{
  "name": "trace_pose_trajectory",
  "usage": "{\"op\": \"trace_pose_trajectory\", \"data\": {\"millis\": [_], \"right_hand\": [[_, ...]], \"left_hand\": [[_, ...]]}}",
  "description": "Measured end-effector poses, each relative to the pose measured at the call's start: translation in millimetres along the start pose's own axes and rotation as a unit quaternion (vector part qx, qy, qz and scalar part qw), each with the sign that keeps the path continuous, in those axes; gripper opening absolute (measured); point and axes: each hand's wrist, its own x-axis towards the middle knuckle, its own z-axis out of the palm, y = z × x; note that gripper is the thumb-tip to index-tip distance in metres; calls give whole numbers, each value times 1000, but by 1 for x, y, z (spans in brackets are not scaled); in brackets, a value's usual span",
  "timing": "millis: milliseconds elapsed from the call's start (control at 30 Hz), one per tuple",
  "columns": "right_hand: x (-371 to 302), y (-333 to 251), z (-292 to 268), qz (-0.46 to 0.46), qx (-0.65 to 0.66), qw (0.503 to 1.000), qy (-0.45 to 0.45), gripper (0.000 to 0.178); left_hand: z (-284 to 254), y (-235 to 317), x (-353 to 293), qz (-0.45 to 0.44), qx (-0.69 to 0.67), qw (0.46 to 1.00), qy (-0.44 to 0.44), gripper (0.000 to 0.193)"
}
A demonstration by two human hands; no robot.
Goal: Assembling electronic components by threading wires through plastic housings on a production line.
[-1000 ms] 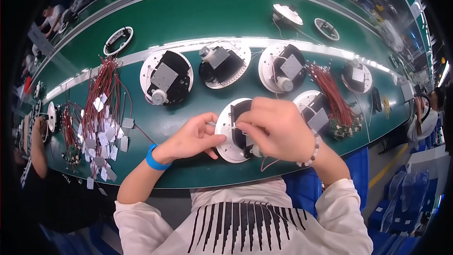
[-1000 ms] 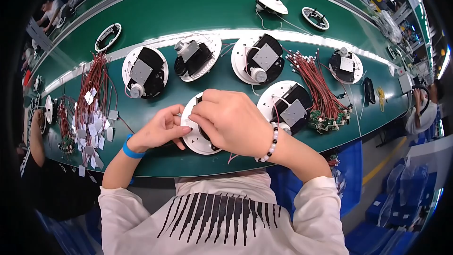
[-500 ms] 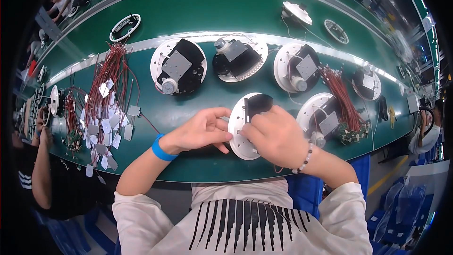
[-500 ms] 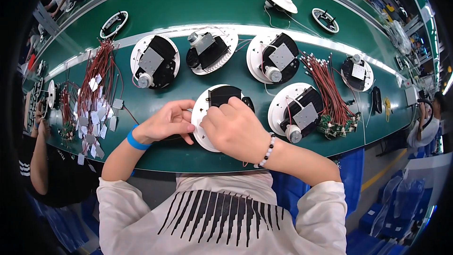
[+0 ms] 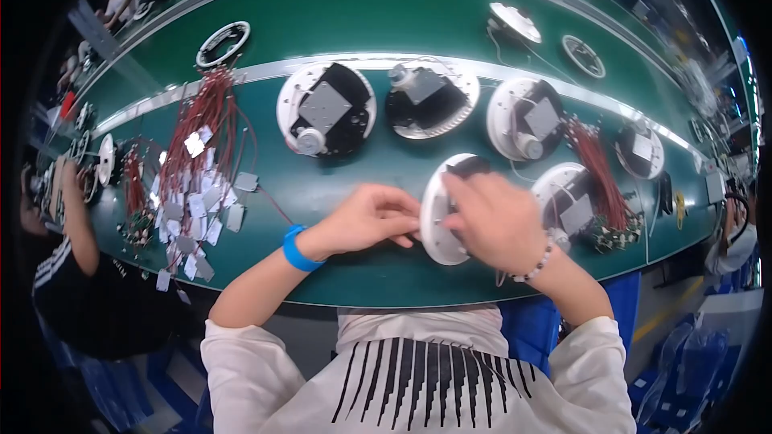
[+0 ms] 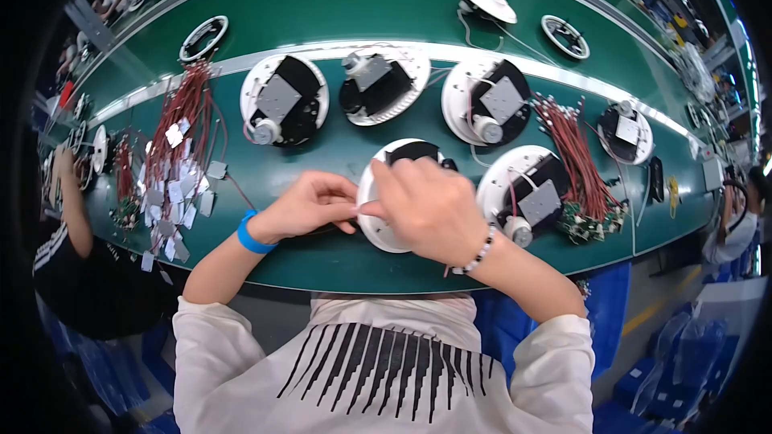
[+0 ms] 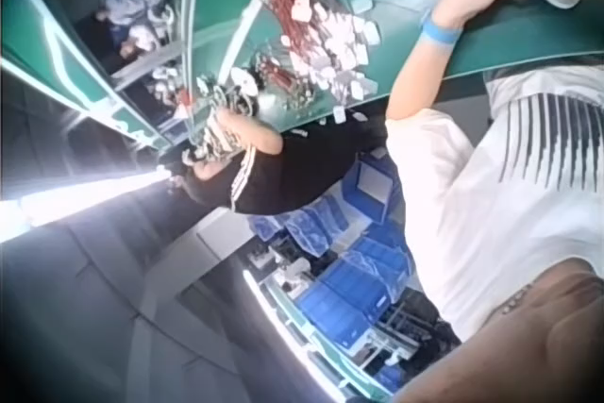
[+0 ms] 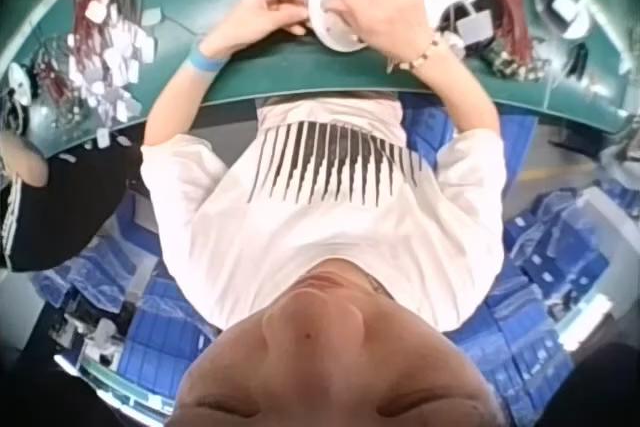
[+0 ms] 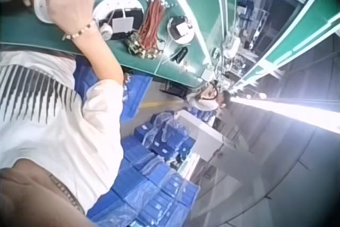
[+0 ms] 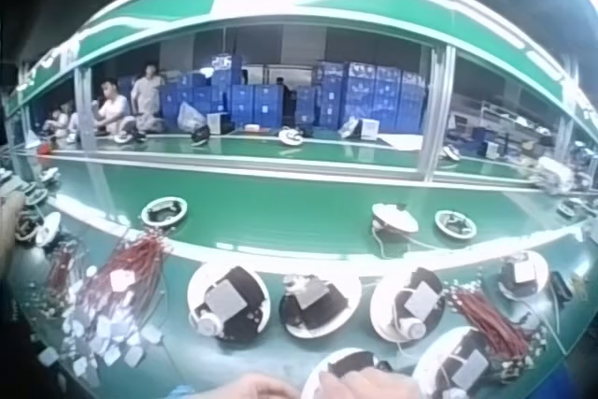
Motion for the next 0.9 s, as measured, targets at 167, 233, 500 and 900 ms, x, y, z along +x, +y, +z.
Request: {"op": "trace_pose_trajectory", "data": {"millis": [167, 233, 500, 900], "right_hand": [[8, 1, -26, -42, 101, 986, 128, 35], [9, -10, -41, 11, 254, 964, 76, 37], [24, -1, -22, 214, 514, 811, -179, 43], [6, 14, -23, 171, 397, 900, -56, 40]], "left_hand": [[3, -12, 7, 33, 74, 996, 42, 15], [5, -14, 8, 43, 76, 995, 59, 14], [9, -13, 5, 29, 52, 998, 37, 12], [5, 1, 4, 18, 219, 974, 53, 10]]}}
